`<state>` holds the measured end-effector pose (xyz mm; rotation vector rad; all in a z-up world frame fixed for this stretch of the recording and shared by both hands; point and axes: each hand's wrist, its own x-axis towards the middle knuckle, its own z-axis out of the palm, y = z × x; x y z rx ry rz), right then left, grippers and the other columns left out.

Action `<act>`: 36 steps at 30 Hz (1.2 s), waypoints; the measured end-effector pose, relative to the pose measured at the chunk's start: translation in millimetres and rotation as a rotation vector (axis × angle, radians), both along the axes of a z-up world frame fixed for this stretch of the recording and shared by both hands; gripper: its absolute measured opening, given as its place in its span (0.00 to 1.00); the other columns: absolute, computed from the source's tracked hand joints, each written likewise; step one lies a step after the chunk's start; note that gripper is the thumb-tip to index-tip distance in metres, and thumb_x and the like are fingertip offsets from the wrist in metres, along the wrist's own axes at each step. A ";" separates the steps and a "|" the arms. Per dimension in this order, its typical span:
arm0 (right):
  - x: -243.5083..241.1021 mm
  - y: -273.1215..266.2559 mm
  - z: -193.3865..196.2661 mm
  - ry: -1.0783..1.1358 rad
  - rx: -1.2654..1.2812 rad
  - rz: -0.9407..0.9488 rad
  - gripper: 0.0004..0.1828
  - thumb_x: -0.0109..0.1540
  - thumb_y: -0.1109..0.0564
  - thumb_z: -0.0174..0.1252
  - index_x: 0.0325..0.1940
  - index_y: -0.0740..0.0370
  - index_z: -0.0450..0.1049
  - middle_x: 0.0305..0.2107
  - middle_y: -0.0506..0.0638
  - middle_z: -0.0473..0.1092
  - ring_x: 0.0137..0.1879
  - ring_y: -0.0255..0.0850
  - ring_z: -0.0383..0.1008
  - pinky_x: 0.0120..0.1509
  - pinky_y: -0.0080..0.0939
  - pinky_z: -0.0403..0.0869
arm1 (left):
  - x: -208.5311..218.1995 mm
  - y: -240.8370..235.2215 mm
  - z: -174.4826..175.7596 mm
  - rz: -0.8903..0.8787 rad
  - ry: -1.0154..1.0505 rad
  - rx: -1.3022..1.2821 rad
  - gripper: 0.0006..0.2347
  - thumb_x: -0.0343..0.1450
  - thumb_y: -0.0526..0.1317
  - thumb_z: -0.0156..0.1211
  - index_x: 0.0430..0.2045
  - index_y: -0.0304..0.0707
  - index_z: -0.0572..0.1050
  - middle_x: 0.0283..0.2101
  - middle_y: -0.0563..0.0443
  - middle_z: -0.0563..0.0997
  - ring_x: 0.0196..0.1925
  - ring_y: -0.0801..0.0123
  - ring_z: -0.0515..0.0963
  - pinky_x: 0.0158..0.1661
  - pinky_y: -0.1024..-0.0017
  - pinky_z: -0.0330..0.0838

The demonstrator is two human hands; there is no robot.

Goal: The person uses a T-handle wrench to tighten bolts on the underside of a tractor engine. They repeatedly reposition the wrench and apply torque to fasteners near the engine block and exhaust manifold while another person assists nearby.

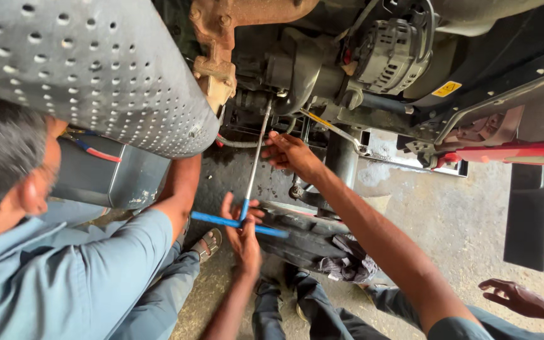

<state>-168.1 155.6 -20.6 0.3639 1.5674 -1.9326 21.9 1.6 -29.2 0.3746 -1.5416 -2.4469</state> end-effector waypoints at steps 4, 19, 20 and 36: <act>10.6 -4.8 5.0 0.040 0.052 0.048 0.25 0.68 0.35 0.49 0.49 0.58 0.74 0.37 0.51 0.77 0.32 0.34 0.72 0.37 0.36 0.72 | -11.3 -38.3 10.6 -0.313 0.038 -0.219 0.28 0.72 0.34 0.51 0.69 0.35 0.50 0.45 0.44 0.79 0.43 0.68 0.79 0.47 0.73 0.75; 25.8 -25.0 -2.9 0.097 -0.028 0.024 0.21 0.69 0.39 0.46 0.50 0.57 0.72 0.33 0.47 0.79 0.26 0.33 0.69 0.31 0.34 0.70 | -47.2 -71.4 44.1 -0.645 -0.082 -1.143 0.30 0.72 0.37 0.57 0.72 0.38 0.56 0.31 0.32 0.80 0.34 0.37 0.81 0.30 0.53 0.71; 27.8 -31.2 -4.2 0.109 -0.067 0.058 0.20 0.70 0.40 0.45 0.49 0.57 0.72 0.33 0.47 0.79 0.27 0.32 0.70 0.31 0.34 0.70 | -47.4 -70.9 53.8 -0.695 -0.137 -1.129 0.30 0.72 0.37 0.57 0.71 0.38 0.55 0.35 0.29 0.81 0.38 0.35 0.83 0.35 0.51 0.74; 17.1 12.7 -12.5 0.104 0.073 -0.056 0.20 0.69 0.42 0.50 0.51 0.60 0.73 0.28 0.47 0.71 0.23 0.29 0.59 0.24 0.31 0.59 | -5.4 3.1 5.8 -0.117 -0.121 0.841 0.27 0.68 0.38 0.60 0.66 0.39 0.65 0.38 0.57 0.75 0.37 0.74 0.70 0.46 0.68 0.67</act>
